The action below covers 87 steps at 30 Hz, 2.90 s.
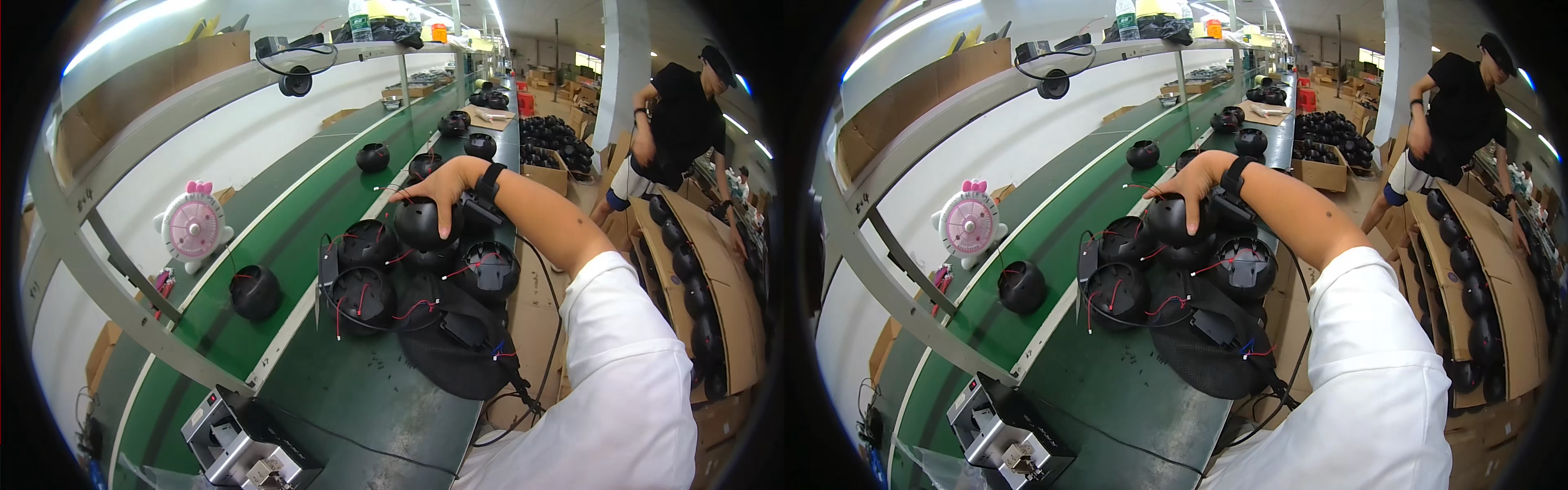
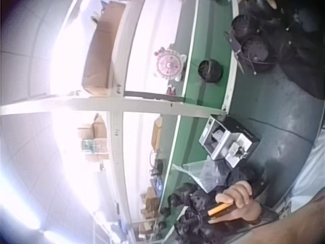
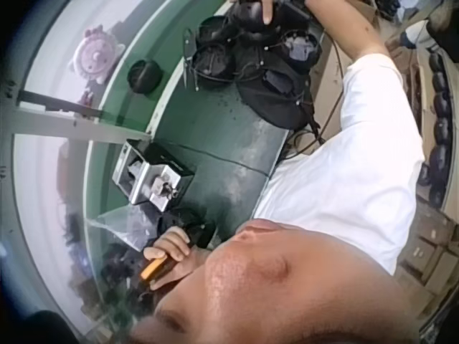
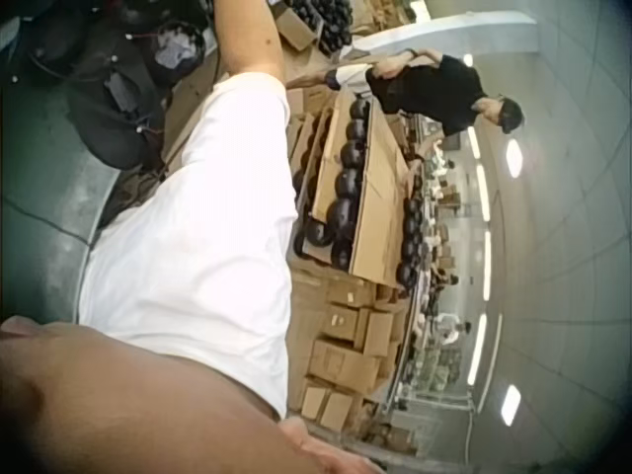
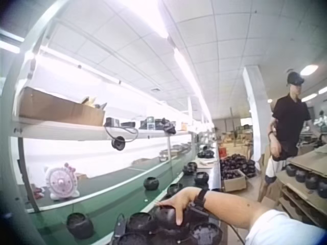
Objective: Assemble plastic housings for electronics using an electric screwdriver on a factory assembly line.
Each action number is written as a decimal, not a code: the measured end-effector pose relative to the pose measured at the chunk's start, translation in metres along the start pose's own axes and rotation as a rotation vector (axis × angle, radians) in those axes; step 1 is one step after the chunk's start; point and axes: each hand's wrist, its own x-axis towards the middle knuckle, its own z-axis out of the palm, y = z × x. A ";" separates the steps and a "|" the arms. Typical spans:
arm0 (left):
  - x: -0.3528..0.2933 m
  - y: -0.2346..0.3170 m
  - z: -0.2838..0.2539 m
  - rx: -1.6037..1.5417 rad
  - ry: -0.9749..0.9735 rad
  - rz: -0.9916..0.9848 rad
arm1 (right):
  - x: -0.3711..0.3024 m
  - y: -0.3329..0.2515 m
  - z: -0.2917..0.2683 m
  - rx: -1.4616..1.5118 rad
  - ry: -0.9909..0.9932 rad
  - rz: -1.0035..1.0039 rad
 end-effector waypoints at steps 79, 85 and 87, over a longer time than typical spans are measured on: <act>0.112 -0.013 0.006 0.476 0.211 -0.045 | 0.023 -0.269 0.332 0.933 0.043 -0.348; 0.110 -0.042 -0.014 0.593 0.416 -0.164 | 0.024 -0.268 0.331 0.862 -0.020 -0.421; 0.106 -0.039 -0.009 0.616 0.522 -0.314 | 0.027 -0.263 0.333 0.910 -0.032 -0.433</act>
